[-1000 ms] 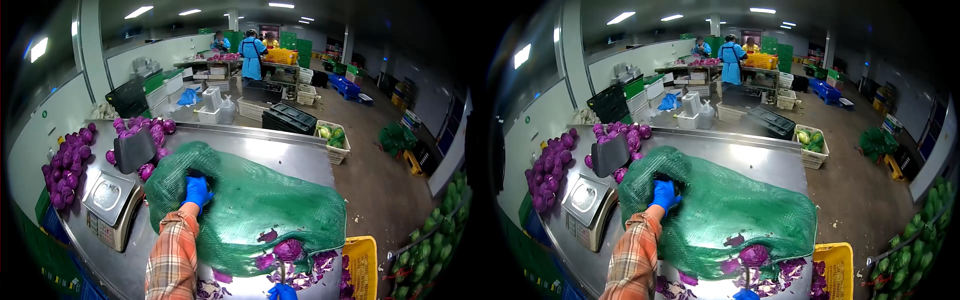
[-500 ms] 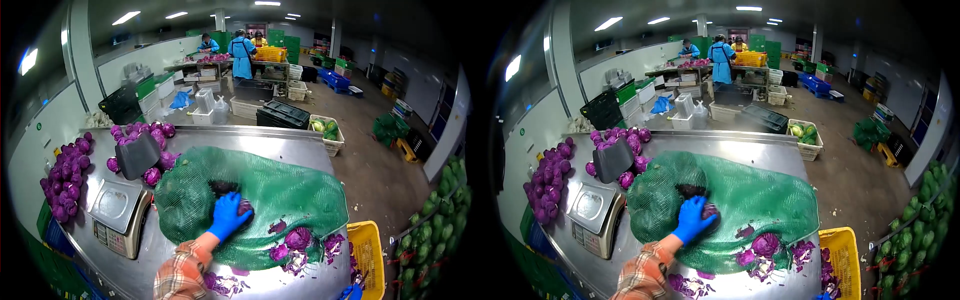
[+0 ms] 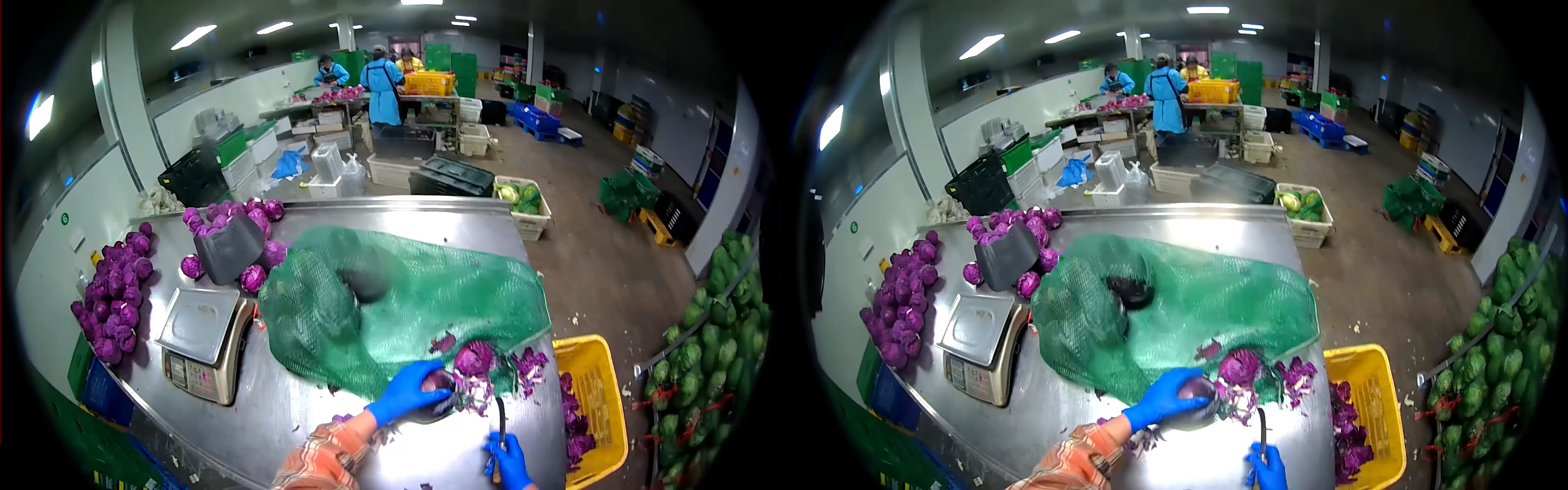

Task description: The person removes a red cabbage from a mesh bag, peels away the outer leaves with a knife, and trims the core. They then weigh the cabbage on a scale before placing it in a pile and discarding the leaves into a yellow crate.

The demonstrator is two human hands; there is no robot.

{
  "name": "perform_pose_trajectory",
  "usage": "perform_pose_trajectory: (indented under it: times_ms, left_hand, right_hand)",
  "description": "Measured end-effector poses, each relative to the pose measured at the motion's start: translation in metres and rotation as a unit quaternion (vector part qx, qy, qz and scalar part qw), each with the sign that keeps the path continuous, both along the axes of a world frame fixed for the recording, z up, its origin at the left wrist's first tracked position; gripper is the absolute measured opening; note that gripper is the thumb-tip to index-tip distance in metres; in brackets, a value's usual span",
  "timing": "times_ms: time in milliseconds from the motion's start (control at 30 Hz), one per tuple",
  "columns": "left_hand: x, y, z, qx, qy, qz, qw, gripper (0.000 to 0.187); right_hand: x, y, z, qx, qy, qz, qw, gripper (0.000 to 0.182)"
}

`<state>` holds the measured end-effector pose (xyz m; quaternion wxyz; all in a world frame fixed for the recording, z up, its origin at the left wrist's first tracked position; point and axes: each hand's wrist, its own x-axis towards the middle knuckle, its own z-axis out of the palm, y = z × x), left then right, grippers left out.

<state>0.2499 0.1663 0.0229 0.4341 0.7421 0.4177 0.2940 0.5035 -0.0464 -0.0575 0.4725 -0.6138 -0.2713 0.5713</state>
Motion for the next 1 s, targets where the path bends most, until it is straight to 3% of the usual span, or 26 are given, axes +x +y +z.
perform_pose_trajectory:
  times_ms: [67,100,167,200,233,300,400,433,467,567,600,667,733,833,900,933,967,1000]
  left_hand:
    - [0.001,-0.038,-0.004,0.029,-0.054,-0.082,0.995,0.085]
    - [0.004,-0.059,-0.006,0.042,-0.059,-0.042,0.996,0.087]
    - [0.009,-0.099,-0.005,0.079,-0.071,0.041,0.993,0.092]
    - [0.009,-0.112,0.005,-0.006,-0.065,-0.008,0.998,0.099]
    - [0.011,-0.123,0.004,0.033,-0.025,-0.002,0.999,0.102]
    - [0.015,-0.149,0.003,0.068,0.013,0.038,0.997,0.103]
    - [0.022,-0.193,0.022,-0.06,-0.038,0.098,0.993,0.097]
    - [0.031,-0.214,0.024,-0.068,-0.124,0.156,0.978,0.087]
    - [0.035,-0.224,0.044,-0.136,-0.145,0.125,0.972,0.097]
    - [0.044,-0.236,0.053,-0.163,-0.123,0.118,0.972,0.097]
    - [0.047,-0.236,0.05,-0.121,-0.123,0.122,0.977,0.085]
    - [0.049,-0.231,0.038,-0.12,-0.124,0.107,0.979,0.086]
    - [0.048,-0.224,0.006,-0.145,-0.102,0.099,0.979,0.102]
    - [0.05,-0.221,-0.005,-0.083,-0.053,0.106,0.99,0.102]
    - [0.05,-0.216,-0.02,-0.134,-0.092,0.085,0.983,0.101]
    - [0.051,-0.219,-0.018,-0.168,-0.107,0.081,0.977,0.101]
    - [0.055,-0.22,0.006,-0.21,-0.117,0.088,0.967,0.102]
    - [0.053,-0.227,-0.006,-0.192,-0.087,0.117,0.97,0.099]
  right_hand:
    - [-0.005,0.013,0.049,-0.033,0.029,0.032,0.999,0.038]
    - [-0.001,0.014,0.043,0.004,0.048,0.055,0.997,0.042]
    - [-0.007,0.023,0.047,-0.03,0.097,0.083,0.991,0.043]
    - [-0.01,0.027,0.051,-0.058,0.125,0.125,0.983,0.044]
    - [-0.015,0.027,0.053,-0.088,0.151,0.167,0.97,0.044]
    - [-0.028,0.017,0.042,-0.045,0.165,0.112,0.979,0.041]
    - [-0.019,0.004,0.058,-0.036,0.157,0.144,0.976,0.039]
    - [-0.014,-0.005,0.068,-0.031,0.157,0.167,0.973,0.039]
    - [-0.01,-0.012,0.074,-0.026,0.156,0.19,0.969,0.039]
    - [-0.012,-0.03,0.065,-0.022,0.105,0.19,0.976,0.041]
    - [-0.011,-0.034,0.066,-0.032,0.109,0.181,0.977,0.042]
    - [-0.006,-0.036,0.064,-0.021,0.112,0.179,0.977,0.044]
    - [0.0,-0.041,0.064,-0.013,0.098,0.184,0.978,0.045]
    - [0.009,-0.051,0.055,-0.022,0.038,0.148,0.988,0.041]
    - [0.016,-0.053,0.067,-0.088,-0.086,0.156,0.98,0.026]
    - [0.017,-0.057,0.07,-0.087,-0.114,0.14,0.98,0.028]
    - [0.02,-0.062,0.057,-0.061,-0.095,0.138,0.984,0.027]
    - [0.023,-0.065,0.064,-0.062,-0.065,0.143,0.986,0.024]
